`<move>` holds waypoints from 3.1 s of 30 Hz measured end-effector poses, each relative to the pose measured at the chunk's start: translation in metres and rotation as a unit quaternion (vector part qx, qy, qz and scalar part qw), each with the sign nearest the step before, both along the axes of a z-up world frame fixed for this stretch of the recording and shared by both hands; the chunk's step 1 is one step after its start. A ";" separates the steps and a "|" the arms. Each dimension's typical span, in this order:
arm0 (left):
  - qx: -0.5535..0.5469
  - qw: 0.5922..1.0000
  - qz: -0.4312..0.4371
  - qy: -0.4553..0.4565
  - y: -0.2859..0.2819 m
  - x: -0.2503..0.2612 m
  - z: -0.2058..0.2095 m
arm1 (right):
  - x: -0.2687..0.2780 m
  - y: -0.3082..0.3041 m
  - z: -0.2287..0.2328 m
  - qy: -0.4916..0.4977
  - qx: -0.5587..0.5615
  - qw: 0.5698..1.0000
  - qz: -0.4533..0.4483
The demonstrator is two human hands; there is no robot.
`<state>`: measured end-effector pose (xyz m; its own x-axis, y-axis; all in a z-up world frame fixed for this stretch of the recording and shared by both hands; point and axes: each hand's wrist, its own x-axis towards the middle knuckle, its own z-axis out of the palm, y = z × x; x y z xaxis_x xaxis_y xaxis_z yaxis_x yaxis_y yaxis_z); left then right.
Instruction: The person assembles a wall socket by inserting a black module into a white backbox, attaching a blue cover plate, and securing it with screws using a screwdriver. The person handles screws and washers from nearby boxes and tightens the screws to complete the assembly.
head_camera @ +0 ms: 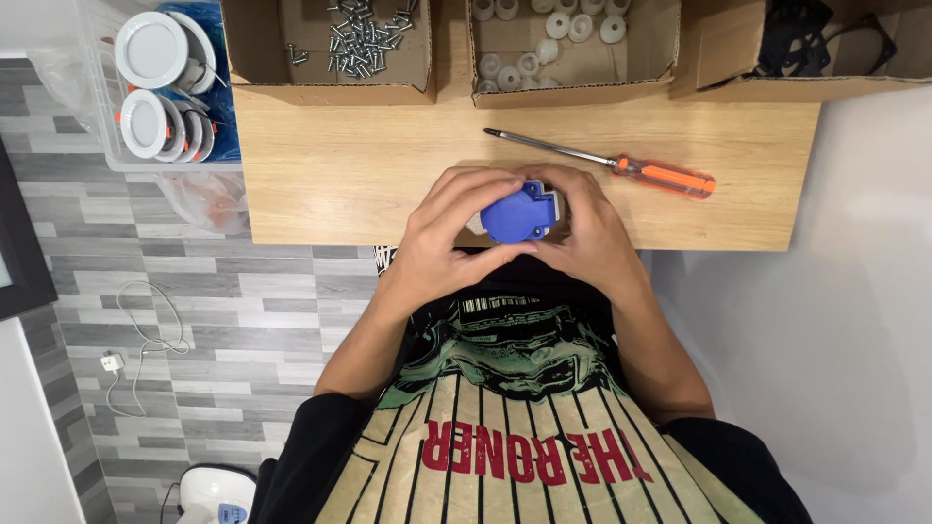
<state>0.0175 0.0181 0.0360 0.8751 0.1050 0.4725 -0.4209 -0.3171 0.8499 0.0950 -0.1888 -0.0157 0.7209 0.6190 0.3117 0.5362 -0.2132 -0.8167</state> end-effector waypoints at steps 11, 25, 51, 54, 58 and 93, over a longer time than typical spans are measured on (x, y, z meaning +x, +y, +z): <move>0.059 0.998 0.000 0.009 -0.002 0.004 -0.006 | 0.001 -0.001 -0.010 -0.016 0.015 1.000 0.003; 0.059 0.998 0.001 0.032 -0.003 0.005 -0.011 | 0.002 -0.001 -0.008 -0.008 0.005 1.000 0.007; -0.034 0.995 -0.045 0.076 0.004 0.010 -0.019 | 0.013 -0.004 0.011 0.114 0.066 0.989 0.074; -0.014 0.996 -0.043 0.083 0.003 0.011 -0.023 | 0.015 -0.005 0.011 0.126 0.068 0.986 0.080; 0.013 0.995 -0.042 0.084 0.002 0.011 -0.024 | 0.016 -0.007 0.013 0.130 0.060 0.985 0.091; 0.043 0.994 -0.063 0.077 0.005 -0.001 -0.033 | 0.161 0.096 0.104 0.041 -0.556 0.823 0.107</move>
